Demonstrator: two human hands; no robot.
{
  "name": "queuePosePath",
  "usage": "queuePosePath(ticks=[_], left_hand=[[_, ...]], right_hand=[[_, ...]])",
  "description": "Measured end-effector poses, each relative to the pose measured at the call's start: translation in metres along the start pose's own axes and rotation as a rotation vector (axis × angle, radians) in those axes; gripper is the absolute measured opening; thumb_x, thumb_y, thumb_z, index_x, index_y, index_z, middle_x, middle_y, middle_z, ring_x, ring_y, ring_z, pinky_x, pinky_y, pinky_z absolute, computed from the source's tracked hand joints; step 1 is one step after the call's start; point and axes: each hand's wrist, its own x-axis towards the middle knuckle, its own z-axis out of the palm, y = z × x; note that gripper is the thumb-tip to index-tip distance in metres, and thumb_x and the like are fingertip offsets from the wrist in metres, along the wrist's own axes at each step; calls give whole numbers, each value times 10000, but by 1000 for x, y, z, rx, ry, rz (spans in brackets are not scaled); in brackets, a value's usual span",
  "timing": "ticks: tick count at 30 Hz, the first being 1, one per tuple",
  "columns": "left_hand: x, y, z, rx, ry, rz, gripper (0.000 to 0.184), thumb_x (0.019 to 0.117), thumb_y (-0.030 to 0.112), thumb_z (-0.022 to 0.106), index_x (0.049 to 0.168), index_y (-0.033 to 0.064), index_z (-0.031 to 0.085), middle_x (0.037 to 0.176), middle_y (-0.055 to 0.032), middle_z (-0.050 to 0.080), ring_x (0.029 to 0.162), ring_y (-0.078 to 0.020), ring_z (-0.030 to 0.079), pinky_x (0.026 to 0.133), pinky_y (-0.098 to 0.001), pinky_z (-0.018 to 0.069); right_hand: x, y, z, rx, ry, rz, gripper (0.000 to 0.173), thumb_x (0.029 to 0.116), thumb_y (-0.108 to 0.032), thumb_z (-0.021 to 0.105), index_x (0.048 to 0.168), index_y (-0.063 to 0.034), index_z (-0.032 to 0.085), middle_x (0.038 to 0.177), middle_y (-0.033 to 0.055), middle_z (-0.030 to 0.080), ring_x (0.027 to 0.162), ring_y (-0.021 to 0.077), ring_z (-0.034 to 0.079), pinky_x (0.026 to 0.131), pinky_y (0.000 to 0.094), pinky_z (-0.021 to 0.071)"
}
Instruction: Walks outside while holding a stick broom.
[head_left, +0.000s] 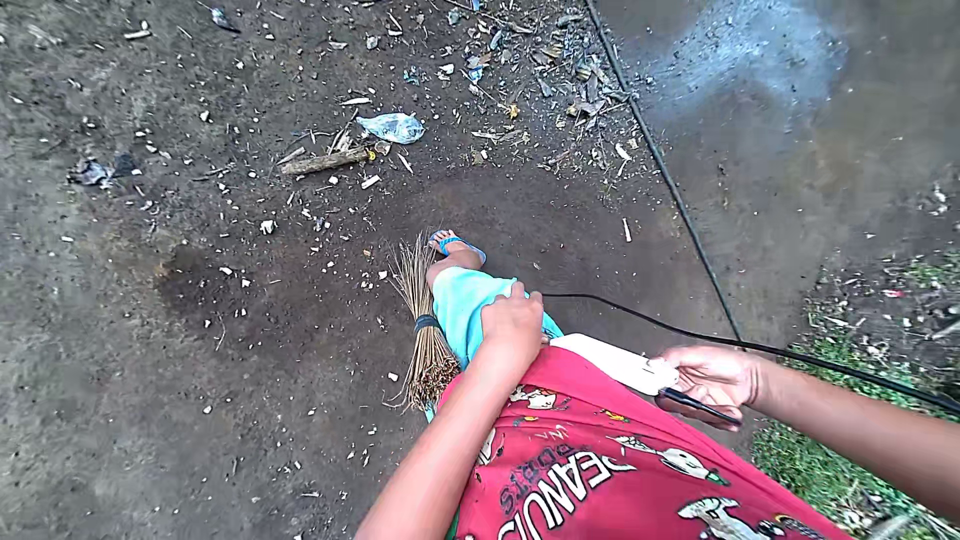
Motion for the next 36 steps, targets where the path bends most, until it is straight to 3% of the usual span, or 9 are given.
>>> queuePosePath(ticks=[5,13,16,19,23,27,29,33,36], left_hand=[[13,0,14,-100,70,165,278,1041,227,561,1225,53,676,1265,-191,659,1217,-402,613,949,-626,500],[-40,29,-16,-297,143,370,300,1088,221,439,1140,34,668,1089,-173,691,1086,-337,655,912,-542,508],[-43,34,-15,-126,200,409,268,1064,208,493,1146,40,685,1128,-168,683,1083,-357,668,844,-562,535],[-22,10,-4,-175,81,374,328,1055,314,529,1268,116,681,1328,-127,615,1252,-342,572,996,-570,477],[6,-12,18,-337,-19,466,424,1088,384,411,1376,162,628,1484,-63,550,1399,-288,469,1116,-579,364],[11,-17,21,-364,-28,468,463,1099,417,373,1365,150,642,1432,-91,594,1387,-259,491,1168,-491,338],[15,-18,21,-356,-32,438,500,1109,438,335,1364,138,642,1433,-98,591,1386,-263,492,1167,-495,335],[28,-18,29,-363,-35,372,494,1110,437,335,1355,145,649,1426,-89,587,1370,-294,484,1126,-547,355],[37,-28,32,-468,-41,369,459,1101,427,395,1315,133,674,1402,-90,602,1350,-267,502,1135,-513,352]], right_hand=[[4,9,-2,98,-51,-31,429,1021,-535,520,902,-148,662,631,-49,579,472,38,594,409,207,514],[41,0,0,108,-57,-135,305,1037,-454,549,993,-169,648,714,-52,631,533,10,613,453,170,519],[45,-5,-2,108,-48,-104,307,1032,-452,556,1001,-159,642,711,-40,630,523,17,607,450,172,515],[41,-10,-2,56,-35,-21,351,1048,-495,500,1004,-174,634,696,-55,613,543,11,608,479,171,521],[40,-16,-5,-7,-20,36,371,1059,-511,444,955,-192,603,720,-61,596,591,17,614,526,187,538],[39,-32,-12,-381,223,110,407,1030,-560,412,1004,-216,628,844,-63,724,763,47,709,684,254,599],[40,-41,-23,-593,419,97,453,1047,-517,408,1049,-141,660,887,-33,739,819,96,733,752,313,617],[53,-53,-36,-675,736,-3,378,1070,-385,483,1126,-35,615,925,51,705,810,154,718,727,360,613],[62,-56,-34,-677,773,-41,325,1062,-320,522,1223,-41,569,1017,75,668,864,168,703,742,364,603]])
